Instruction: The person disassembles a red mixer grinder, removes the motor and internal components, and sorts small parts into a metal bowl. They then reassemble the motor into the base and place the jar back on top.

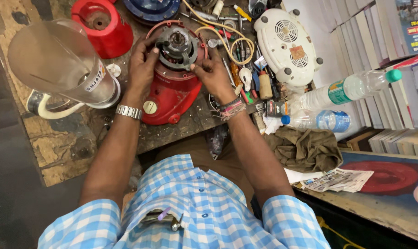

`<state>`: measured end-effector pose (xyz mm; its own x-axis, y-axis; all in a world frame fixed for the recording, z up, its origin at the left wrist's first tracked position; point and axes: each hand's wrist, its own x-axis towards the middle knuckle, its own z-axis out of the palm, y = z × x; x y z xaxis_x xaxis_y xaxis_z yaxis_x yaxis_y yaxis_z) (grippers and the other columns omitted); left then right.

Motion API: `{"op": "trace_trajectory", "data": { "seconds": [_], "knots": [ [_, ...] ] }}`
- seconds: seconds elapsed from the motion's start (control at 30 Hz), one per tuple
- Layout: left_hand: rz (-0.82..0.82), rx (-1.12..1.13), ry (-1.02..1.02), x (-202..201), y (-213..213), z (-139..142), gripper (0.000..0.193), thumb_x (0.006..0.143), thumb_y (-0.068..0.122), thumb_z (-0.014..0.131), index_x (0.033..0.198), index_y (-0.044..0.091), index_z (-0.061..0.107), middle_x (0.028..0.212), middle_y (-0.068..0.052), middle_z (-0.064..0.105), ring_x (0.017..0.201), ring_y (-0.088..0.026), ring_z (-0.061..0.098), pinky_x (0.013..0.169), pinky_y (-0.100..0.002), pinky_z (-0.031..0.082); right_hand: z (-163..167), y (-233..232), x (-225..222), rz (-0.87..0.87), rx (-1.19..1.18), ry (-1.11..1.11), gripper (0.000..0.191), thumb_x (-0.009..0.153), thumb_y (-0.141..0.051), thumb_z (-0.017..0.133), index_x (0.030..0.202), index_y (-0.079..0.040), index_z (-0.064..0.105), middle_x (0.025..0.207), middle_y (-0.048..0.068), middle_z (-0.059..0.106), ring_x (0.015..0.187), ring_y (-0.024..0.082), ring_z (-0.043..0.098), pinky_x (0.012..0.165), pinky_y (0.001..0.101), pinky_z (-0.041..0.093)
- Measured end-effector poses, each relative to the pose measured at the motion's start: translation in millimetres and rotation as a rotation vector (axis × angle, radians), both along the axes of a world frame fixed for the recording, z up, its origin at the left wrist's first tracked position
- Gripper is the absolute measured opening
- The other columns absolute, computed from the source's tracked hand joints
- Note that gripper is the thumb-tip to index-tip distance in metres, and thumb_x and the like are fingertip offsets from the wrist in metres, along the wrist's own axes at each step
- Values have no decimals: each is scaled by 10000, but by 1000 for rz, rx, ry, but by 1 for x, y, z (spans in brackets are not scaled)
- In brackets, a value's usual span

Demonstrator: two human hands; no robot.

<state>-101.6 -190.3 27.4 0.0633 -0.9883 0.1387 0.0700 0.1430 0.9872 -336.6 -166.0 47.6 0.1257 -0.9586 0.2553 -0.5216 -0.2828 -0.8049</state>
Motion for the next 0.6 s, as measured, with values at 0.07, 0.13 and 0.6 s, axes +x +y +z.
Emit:
{"op": "trace_trajectory", "data": {
  "seconds": [0.07, 0.13, 0.6],
  "knots": [
    [-20, -2, 26, -1, -1, 1, 315, 1026, 139, 636, 1322, 33, 641, 1614, -154, 423, 1467, -265, 450, 1210, -348, 361, -8, 1, 2, -9, 74, -112, 216, 955, -183, 797, 969, 32, 797, 1259, 249, 574, 1098, 275, 587, 905, 361, 490],
    [-13, -38, -1, -2, -2, 2, 303, 1024, 122, 644, 1308, 20, 628, 1596, -151, 451, 1454, -265, 461, 1204, -351, 368, -13, 0, 5, -69, 366, -297, 242, 949, -233, 764, 981, 7, 769, 914, 99, 737, 801, 118, 616, 730, 276, 492],
    [-65, 24, -15, 4, 0, 2, 342, 992, 87, 639, 1329, 47, 600, 1412, -78, 548, 1314, -210, 525, 1151, -327, 411, 8, -11, 3, -27, 425, -398, 186, 829, -141, 813, 900, -23, 687, 785, 12, 728, 715, 85, 633, 657, 237, 513]
  ]
}}
